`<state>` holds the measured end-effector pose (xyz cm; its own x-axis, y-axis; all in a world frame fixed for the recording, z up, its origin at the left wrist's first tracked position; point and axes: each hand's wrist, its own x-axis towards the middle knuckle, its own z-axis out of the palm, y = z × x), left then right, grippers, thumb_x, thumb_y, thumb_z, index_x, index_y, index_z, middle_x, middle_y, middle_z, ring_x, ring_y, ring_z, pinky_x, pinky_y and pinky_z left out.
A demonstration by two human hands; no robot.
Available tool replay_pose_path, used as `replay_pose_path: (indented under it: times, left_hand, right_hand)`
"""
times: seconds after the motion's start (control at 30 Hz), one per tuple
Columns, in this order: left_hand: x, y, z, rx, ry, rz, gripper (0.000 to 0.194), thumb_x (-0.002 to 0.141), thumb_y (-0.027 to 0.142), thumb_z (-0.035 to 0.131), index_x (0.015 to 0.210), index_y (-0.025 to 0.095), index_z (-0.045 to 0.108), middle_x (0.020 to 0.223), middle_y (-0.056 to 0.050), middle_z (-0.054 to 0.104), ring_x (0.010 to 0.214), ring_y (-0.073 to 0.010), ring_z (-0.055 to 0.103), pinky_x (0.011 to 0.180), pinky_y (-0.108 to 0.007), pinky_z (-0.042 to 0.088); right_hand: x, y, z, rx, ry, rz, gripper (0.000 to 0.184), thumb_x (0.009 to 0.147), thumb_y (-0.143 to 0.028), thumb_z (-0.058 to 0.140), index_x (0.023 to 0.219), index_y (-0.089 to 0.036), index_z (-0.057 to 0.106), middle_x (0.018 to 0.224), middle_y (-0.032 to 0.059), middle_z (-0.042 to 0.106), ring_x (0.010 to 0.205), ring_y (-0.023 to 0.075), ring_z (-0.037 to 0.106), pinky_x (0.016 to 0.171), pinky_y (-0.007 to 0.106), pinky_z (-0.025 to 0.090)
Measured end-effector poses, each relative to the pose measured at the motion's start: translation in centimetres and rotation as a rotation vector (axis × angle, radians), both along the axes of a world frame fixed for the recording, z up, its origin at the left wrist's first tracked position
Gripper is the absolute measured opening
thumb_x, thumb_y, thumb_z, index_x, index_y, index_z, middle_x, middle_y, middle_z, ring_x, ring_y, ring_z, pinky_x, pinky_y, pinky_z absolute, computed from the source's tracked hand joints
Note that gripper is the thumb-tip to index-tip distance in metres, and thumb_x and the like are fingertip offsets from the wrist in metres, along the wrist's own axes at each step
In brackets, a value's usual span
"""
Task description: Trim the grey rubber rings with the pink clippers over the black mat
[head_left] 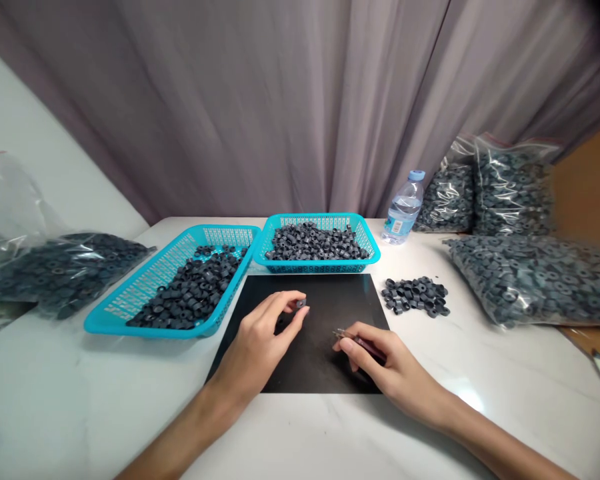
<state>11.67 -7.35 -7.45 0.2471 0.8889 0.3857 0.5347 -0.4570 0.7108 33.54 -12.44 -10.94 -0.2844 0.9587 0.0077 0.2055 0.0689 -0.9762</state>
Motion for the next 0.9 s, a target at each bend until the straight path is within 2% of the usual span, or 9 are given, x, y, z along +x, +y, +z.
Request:
replay_pose_path:
  times: [0.1,0.17,0.27,0.33,0.47,0.63,0.77,0.9]
  left_hand:
    - [0.1,0.2,0.4,-0.107,-0.062,0.007,0.013,0.086,0.034,0.073,0.096,0.027,0.076,0.101,-0.003,0.074,0.089,-0.0217,0.066,0.091,-0.033,0.052]
    - [0.0,0.3,0.6,-0.337,-0.189,-0.003,0.017,0.083,0.036,0.076,0.096,0.024,0.076,0.102,-0.004,0.074,0.093,-0.0212,0.067,0.090,-0.032,0.053]
    - [-0.2,0.3,1.0,-0.786,-0.455,-0.069,0.026,0.085,0.034,0.076,0.108,0.023,0.075,0.110,-0.005,0.075,0.107,-0.0196,0.068,0.094,-0.027,0.053]
    - [-0.2,0.1,1.2,-0.946,-0.587,-0.108,0.027,0.087,0.029,0.075,0.113,0.022,0.074,0.115,-0.006,0.075,0.114,-0.0173,0.066,0.099,-0.024,0.051]
    - [0.2,-0.1,1.6,-1.006,-0.722,-0.146,0.021,0.090,0.020,0.073,0.110,0.018,0.075,0.115,-0.007,0.077,0.115,-0.0159,0.068,0.100,-0.021,0.053]
    - [0.5,-0.4,1.9,-1.046,-0.819,-0.161,0.018,0.090,0.019,0.073,0.108,0.016,0.074,0.112,-0.009,0.078,0.106,-0.0168,0.074,0.090,-0.019,0.060]
    - [0.5,-0.5,2.2,-1.076,-0.822,-0.151,0.018,0.090,0.022,0.074,0.106,0.014,0.072,0.108,-0.009,0.079,0.103,-0.0177,0.076,0.081,-0.017,0.062]
    - [0.5,-0.5,2.3,-1.088,-0.791,-0.143,0.024,0.092,0.023,0.072,0.113,0.012,0.070,0.109,-0.011,0.079,0.103,-0.0179,0.076,0.082,-0.017,0.063]
  right_hand:
    - [0.0,0.0,0.0,-0.001,-0.006,0.003,0.042,0.101,-0.055,0.049,0.094,-0.018,0.068,0.072,-0.0007,0.055,0.068,0.0143,0.051,0.061,0.026,0.038]
    - [0.0,0.0,0.0,0.002,-0.007,0.005,0.042,0.101,-0.055,0.049,0.093,-0.018,0.067,0.071,-0.0011,0.054,0.068,0.0139,0.050,0.061,0.026,0.037]
    - [0.0,0.1,0.0,0.006,-0.003,0.010,0.041,0.102,-0.053,0.049,0.093,-0.018,0.067,0.071,-0.0016,0.054,0.067,0.0133,0.049,0.061,0.026,0.036]
    - [0.0,0.1,0.0,0.006,0.001,0.011,0.040,0.102,-0.052,0.049,0.093,-0.018,0.066,0.071,-0.0017,0.054,0.067,0.0132,0.049,0.061,0.026,0.035]
    - [0.0,0.1,0.0,0.004,0.005,0.012,0.038,0.102,-0.051,0.050,0.093,-0.018,0.066,0.071,-0.0023,0.053,0.067,0.0128,0.048,0.061,0.026,0.034]
    - [0.0,0.2,0.0,0.019,-0.005,0.012,0.039,0.103,-0.051,0.049,0.090,-0.018,0.065,0.070,-0.0024,0.053,0.067,0.0127,0.049,0.061,0.026,0.034]
    - [0.0,0.2,-0.2,0.023,-0.004,0.011,0.038,0.102,-0.051,0.050,0.089,-0.018,0.064,0.070,-0.0026,0.054,0.067,0.0126,0.049,0.061,0.026,0.035]
    - [0.1,0.2,-0.4,0.028,-0.005,0.013,0.038,0.103,-0.050,0.050,0.089,-0.018,0.063,0.071,-0.0027,0.054,0.068,0.0125,0.050,0.063,0.025,0.036]
